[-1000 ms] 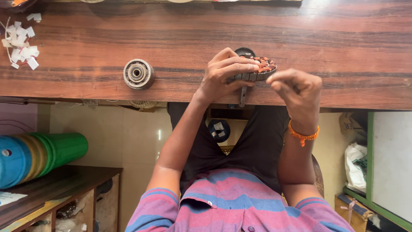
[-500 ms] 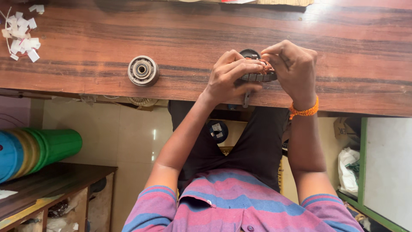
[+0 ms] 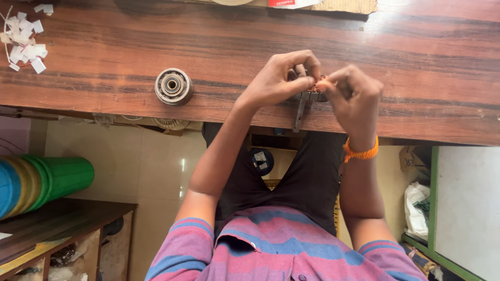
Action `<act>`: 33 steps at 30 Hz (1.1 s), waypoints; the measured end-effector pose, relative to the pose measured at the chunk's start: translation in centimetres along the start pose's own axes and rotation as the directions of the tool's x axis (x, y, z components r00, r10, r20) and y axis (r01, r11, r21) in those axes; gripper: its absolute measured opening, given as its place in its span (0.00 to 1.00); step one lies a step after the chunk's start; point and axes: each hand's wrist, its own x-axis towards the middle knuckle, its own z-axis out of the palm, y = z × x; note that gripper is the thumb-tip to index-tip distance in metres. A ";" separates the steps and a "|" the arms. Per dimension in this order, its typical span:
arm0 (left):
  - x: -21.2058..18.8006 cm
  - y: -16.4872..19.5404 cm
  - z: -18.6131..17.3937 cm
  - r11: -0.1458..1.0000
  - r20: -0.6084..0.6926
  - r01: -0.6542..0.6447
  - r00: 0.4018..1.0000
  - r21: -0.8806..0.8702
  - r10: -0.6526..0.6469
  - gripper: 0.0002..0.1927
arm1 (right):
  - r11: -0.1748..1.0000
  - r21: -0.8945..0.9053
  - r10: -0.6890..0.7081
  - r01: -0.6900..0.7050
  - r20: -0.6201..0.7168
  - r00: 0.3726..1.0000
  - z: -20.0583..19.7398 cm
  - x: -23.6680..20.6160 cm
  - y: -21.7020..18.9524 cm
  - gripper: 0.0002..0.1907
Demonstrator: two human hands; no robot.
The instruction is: The person sits at a workbench and fits copper wire coils into the slots of a motor stator, pressing each coil into place by hand and working around the circular stator. A bearing and other motor parts sit on the bench beside the work.
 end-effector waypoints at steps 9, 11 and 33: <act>1.5 -2.5 -3.9 0.941 0.315 -0.324 0.887 -0.097 0.338 0.05 | 0.955 0.157 0.253 -0.253 0.019 0.967 2.5 -4.4 -6.1 0.04; 1.9 -2.6 -4.2 0.959 0.343 -0.264 0.895 -0.104 0.284 0.05 | 0.926 0.210 0.319 -0.315 0.013 0.948 3.2 -4.5 -5.9 0.03; -0.2 1.3 -3.8 0.853 0.263 -0.477 0.868 0.213 0.420 0.12 | 0.929 0.267 0.335 -0.255 -0.319 0.887 5.7 -8.0 -0.6 0.03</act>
